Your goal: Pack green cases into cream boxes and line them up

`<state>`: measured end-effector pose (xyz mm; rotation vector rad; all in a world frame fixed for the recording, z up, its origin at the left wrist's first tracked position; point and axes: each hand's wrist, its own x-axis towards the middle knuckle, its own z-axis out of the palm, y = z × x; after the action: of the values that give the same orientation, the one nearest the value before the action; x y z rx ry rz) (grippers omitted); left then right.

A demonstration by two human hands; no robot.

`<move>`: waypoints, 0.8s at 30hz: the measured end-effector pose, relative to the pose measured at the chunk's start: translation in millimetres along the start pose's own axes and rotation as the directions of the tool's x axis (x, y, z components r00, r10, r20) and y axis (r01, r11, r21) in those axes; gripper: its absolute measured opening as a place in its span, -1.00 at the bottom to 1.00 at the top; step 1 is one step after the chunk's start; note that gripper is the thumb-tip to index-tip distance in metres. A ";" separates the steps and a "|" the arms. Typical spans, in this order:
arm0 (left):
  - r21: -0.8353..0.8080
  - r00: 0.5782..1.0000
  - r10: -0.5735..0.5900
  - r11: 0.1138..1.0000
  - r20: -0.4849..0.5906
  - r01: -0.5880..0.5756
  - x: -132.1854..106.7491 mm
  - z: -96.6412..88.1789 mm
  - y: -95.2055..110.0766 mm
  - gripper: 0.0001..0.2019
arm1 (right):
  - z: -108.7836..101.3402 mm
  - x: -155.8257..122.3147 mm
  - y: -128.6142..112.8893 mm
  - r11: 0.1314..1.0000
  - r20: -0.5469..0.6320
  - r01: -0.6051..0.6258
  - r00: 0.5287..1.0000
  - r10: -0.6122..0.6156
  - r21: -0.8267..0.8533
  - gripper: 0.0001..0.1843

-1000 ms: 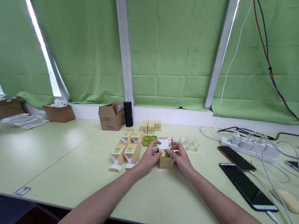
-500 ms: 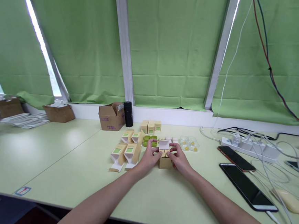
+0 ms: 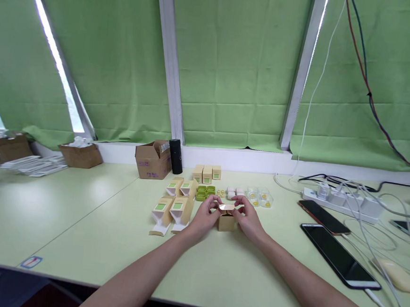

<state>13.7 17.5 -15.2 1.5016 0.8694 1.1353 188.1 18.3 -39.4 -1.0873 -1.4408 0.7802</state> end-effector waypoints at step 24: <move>0.629 0.812 0.558 0.573 0.169 -0.525 -10.2 -20.9 14.8 -0.92 | -14.4 -9.0 -7.9 0.787 0.103 0.526 0.846 -0.523 -0.322 -0.88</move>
<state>-9.7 10.9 -2.2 2.4724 0.9109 1.3836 200.4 5.6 -33.1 -0.8565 -1.8183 0.1322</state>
